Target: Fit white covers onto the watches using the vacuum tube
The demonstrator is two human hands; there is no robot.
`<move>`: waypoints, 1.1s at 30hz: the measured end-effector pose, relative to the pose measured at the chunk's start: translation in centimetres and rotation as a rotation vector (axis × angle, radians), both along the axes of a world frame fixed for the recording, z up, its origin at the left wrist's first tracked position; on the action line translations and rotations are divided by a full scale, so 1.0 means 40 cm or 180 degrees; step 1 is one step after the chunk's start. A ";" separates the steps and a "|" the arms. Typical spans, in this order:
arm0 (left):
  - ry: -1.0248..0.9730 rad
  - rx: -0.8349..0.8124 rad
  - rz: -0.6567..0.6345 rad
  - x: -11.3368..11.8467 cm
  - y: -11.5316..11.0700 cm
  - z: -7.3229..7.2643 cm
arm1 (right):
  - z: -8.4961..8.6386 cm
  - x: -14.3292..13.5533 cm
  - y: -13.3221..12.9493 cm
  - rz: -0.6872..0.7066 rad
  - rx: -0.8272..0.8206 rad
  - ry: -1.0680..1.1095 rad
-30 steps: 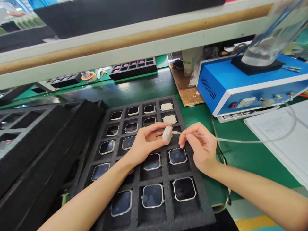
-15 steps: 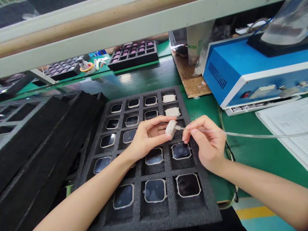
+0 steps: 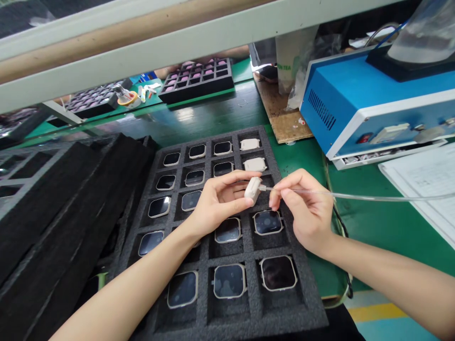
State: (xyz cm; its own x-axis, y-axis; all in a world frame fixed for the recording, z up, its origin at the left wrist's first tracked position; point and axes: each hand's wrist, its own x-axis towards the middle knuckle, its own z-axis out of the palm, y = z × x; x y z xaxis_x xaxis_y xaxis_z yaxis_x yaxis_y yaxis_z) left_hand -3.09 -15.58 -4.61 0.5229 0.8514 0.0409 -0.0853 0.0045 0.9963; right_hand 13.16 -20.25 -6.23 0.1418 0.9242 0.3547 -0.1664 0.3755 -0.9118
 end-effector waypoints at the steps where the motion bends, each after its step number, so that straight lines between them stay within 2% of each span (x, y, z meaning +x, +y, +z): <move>1: -0.0008 0.0001 -0.0003 0.000 0.000 0.000 | 0.000 0.000 0.000 0.0006 -0.0004 -0.0004; 10: -0.0053 -0.0043 0.0009 0.001 0.001 0.000 | 0.000 -0.001 0.001 0.0104 -0.0010 0.0116; 16: -0.0118 -0.0128 -0.0015 0.004 -0.002 0.013 | -0.004 -0.007 0.002 0.0125 -0.0059 0.0169; 24: 0.0158 -0.0081 0.0105 0.005 0.000 0.026 | -0.007 -0.014 0.015 0.0153 -0.0117 0.0320; 33: 0.0252 -0.0005 0.0065 0.001 0.001 0.026 | -0.008 -0.017 0.017 0.0161 -0.0070 0.0406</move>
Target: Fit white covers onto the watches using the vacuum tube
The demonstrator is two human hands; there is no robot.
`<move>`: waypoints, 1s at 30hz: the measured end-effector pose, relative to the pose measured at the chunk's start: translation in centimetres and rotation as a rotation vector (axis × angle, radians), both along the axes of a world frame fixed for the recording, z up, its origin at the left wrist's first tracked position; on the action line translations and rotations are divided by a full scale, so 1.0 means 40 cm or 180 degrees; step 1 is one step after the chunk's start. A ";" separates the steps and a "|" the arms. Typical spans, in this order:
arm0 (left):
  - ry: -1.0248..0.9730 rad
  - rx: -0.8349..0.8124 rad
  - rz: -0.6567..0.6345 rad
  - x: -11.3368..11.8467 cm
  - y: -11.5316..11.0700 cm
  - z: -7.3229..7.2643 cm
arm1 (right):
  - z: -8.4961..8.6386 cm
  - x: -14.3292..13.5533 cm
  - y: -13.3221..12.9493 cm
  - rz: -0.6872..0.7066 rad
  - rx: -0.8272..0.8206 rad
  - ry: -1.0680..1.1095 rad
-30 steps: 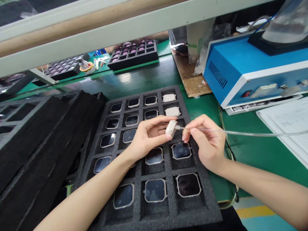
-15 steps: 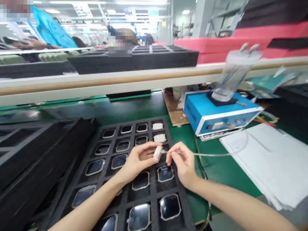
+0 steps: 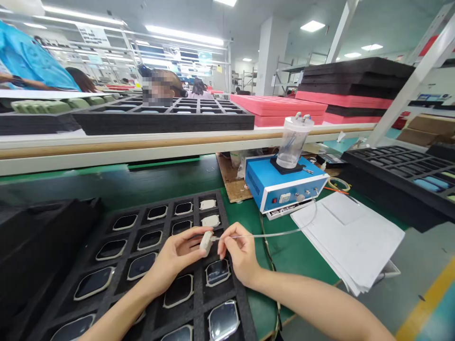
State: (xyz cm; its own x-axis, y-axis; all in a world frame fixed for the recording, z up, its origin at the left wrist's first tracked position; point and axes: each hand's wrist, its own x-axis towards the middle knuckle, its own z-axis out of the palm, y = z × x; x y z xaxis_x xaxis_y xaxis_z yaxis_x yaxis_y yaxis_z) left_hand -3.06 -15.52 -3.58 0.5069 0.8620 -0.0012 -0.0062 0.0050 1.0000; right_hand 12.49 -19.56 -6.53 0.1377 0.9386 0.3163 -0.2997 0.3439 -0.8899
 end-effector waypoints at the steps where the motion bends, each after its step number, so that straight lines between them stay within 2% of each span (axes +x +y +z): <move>1: -0.0010 -0.0004 -0.0014 0.000 0.000 -0.001 | -0.001 0.000 0.001 0.0006 -0.0001 0.0006; 30: -0.0076 -0.0069 -0.0141 -0.006 0.006 -0.010 | 0.006 0.000 0.001 0.0023 -0.0052 0.0090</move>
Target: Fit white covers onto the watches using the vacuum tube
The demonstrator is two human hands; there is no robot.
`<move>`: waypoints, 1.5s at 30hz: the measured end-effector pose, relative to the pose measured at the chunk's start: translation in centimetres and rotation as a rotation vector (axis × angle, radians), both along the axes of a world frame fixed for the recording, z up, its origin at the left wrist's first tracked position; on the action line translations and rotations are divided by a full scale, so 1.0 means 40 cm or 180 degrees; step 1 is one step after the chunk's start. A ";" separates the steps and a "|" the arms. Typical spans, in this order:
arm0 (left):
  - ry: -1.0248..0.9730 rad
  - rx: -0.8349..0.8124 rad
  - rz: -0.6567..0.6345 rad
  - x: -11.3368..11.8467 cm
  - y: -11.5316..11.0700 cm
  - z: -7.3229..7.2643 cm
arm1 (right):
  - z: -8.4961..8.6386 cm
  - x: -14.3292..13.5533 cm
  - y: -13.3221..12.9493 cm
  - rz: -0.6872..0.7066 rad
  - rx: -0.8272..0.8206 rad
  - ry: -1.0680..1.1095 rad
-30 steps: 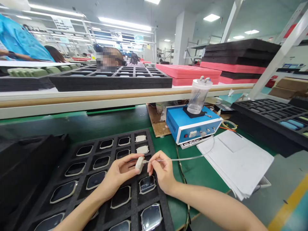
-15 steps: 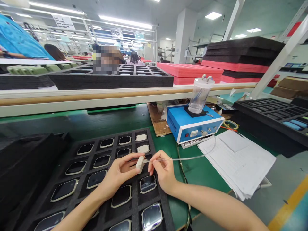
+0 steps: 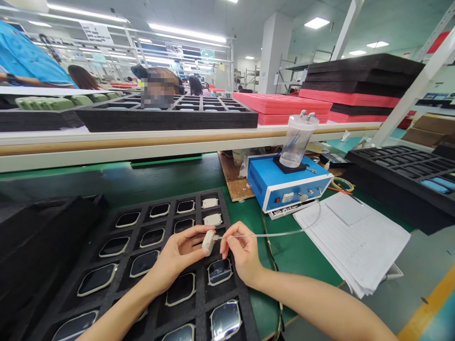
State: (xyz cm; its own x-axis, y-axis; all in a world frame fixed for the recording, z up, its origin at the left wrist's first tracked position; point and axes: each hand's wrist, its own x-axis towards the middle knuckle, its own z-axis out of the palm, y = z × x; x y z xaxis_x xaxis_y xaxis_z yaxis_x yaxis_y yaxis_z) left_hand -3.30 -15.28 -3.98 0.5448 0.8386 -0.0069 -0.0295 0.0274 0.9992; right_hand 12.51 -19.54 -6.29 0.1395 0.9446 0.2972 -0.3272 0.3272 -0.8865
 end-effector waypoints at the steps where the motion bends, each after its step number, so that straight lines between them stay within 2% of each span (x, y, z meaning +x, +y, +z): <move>1: 0.0004 0.0004 -0.0001 0.000 0.000 0.000 | 0.000 0.000 0.000 0.0001 -0.0006 -0.0006; 45: -0.0009 0.0010 0.0053 0.003 0.000 0.001 | 0.001 -0.003 -0.004 0.0019 -0.0096 -0.0038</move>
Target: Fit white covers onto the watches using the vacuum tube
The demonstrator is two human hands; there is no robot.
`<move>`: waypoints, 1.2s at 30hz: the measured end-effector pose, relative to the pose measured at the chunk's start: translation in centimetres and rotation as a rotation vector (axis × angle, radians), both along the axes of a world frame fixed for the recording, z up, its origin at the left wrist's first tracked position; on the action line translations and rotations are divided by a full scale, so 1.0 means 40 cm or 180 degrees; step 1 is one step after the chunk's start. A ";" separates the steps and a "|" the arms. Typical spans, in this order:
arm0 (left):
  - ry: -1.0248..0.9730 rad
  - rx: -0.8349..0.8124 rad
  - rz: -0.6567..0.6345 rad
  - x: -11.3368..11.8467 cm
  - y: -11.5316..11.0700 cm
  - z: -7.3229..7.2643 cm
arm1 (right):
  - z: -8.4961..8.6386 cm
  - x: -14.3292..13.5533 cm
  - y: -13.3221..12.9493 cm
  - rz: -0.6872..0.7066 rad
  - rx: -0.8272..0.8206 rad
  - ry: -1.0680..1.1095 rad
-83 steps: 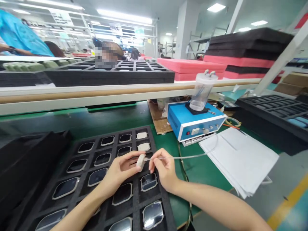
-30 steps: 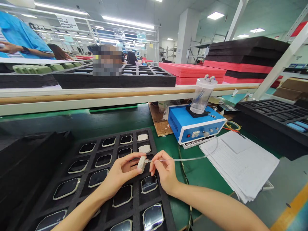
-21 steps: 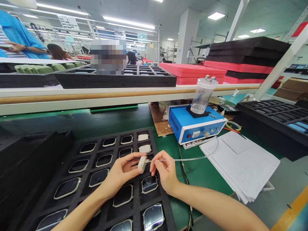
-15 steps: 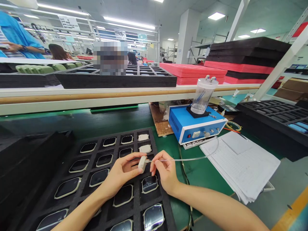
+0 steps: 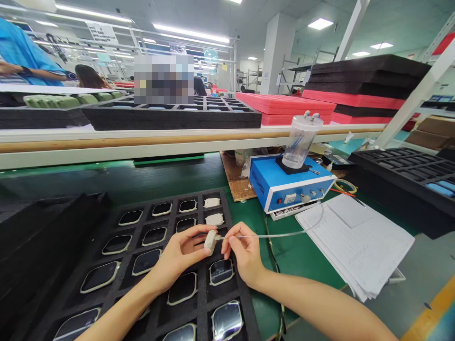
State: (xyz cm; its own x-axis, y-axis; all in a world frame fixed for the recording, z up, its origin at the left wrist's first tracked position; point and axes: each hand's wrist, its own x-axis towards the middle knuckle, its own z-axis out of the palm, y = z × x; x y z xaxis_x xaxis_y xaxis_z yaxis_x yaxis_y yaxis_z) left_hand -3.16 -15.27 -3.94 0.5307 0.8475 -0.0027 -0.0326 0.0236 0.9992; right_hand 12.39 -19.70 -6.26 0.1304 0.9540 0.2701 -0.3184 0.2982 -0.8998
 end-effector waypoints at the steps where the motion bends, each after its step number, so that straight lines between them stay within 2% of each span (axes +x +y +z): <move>1: 0.0001 -0.0004 -0.0002 0.000 0.000 0.000 | 0.000 0.000 0.000 0.0000 -0.0005 0.0002; 36: -0.0194 -0.0055 0.0124 0.006 -0.007 0.005 | 0.007 0.005 -0.002 -0.0026 0.0042 -0.0097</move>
State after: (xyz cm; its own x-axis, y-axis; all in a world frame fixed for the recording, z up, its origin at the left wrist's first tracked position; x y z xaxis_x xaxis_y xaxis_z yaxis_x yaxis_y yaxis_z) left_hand -2.94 -15.56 -3.76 0.4970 0.8676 0.0138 -0.0947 0.0384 0.9948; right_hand 12.59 -19.80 -5.99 0.1297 0.9493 0.2865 -0.2885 0.3125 -0.9050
